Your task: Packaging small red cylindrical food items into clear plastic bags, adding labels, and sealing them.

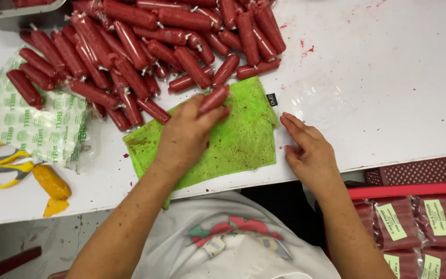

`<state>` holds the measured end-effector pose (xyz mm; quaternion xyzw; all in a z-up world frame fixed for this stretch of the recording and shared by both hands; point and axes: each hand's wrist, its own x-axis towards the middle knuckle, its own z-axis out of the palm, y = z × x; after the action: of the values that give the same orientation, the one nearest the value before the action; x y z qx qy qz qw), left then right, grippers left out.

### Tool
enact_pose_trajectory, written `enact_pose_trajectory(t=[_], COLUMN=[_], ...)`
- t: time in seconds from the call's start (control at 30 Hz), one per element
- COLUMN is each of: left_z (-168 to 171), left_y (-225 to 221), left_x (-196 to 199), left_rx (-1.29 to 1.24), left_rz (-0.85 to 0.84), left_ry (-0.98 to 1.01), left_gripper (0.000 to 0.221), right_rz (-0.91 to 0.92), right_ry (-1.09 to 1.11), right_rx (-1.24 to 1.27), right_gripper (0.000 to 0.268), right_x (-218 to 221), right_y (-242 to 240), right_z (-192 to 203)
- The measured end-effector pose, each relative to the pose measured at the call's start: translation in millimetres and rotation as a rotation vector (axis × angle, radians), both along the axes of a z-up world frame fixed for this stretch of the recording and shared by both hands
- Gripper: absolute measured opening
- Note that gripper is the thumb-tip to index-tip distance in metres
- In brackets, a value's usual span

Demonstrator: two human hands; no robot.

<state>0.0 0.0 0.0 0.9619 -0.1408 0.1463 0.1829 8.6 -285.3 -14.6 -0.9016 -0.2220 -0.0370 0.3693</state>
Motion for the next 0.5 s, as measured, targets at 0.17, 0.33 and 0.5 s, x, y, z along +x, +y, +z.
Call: enact_pose_trajectory(t=[0.17, 0.33, 0.5], left_z=[-1.7, -2.7, 27.7], left_y=[16.3, 23.3, 4.4], left_x=[9.2, 1.9, -48.3], left_rx=[-0.338, -0.631, -1.676], left_rz=[0.063, 0.135, 0.109], left_ry=[0.101, 0.210, 1.017], left_gripper=[0.044, 0.050, 0.068], right_rz=[-0.041, -0.030, 0.134], right_ry=[-0.001, -0.209, -0.330], right_rx=[-0.063, -0.061, -0.186], right_gripper=[0.070, 0.078, 0.054], right_x=[7.3, 8.2, 6.0], right_y=[-2.1, 21.8, 52.7], right_z=[-2.2, 14.5, -0.8])
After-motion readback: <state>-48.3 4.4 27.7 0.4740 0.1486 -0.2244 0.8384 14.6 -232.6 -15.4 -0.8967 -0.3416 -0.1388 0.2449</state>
